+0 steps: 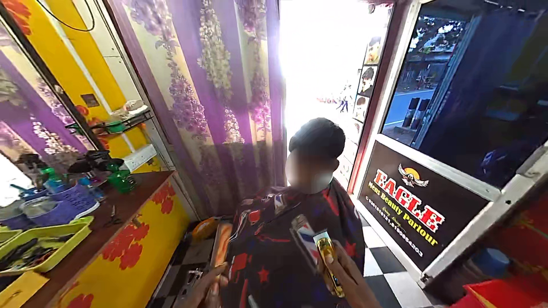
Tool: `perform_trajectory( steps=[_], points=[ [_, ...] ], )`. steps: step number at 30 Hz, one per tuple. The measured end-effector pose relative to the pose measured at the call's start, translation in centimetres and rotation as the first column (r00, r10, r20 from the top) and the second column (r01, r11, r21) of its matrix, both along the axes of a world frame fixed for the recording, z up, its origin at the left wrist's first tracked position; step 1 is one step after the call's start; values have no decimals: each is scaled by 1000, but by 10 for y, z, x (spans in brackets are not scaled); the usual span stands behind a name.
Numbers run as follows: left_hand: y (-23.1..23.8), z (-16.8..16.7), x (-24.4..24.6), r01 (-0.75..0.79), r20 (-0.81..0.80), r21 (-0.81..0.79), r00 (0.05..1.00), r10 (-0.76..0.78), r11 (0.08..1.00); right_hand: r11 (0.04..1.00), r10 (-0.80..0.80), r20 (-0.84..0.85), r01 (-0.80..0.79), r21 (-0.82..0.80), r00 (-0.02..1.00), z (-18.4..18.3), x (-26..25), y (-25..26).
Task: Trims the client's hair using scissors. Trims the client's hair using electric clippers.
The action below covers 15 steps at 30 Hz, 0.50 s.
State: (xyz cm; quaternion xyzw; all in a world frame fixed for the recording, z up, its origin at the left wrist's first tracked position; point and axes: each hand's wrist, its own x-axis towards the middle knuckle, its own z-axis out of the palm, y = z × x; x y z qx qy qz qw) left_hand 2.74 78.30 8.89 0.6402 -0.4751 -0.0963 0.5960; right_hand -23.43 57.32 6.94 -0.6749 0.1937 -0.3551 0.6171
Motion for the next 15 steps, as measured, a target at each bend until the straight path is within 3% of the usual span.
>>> perform_trajectory(
  steps=[4, 6, 8, 12, 15],
  points=[
    [-94, 74, -27, -49, 275, -59, 959, 63, 997, 988, 109, -58, -101, 118, 992, 21, -24, -61],
    [-134, 112, -32, -81, 406, -93, 907, 112, 992, 971, 193, 70, -201, 133, 979, 40, -26, -86],
    [-168, 156, -34, -128, 565, -83, 811, 152, 988, 958, 271, 172, -282, 46, 947, 56, -22, -105],
    [-239, 233, -33, -81, 793, -41, 604, 81, 996, 946, 291, -101, -301, -117, 952, 63, -5, -134],
    [-291, 259, -33, -18, 816, 113, 572, -82, 993, 926, 369, -180, -378, -12, 912, 69, 12, -147]
  ],
)
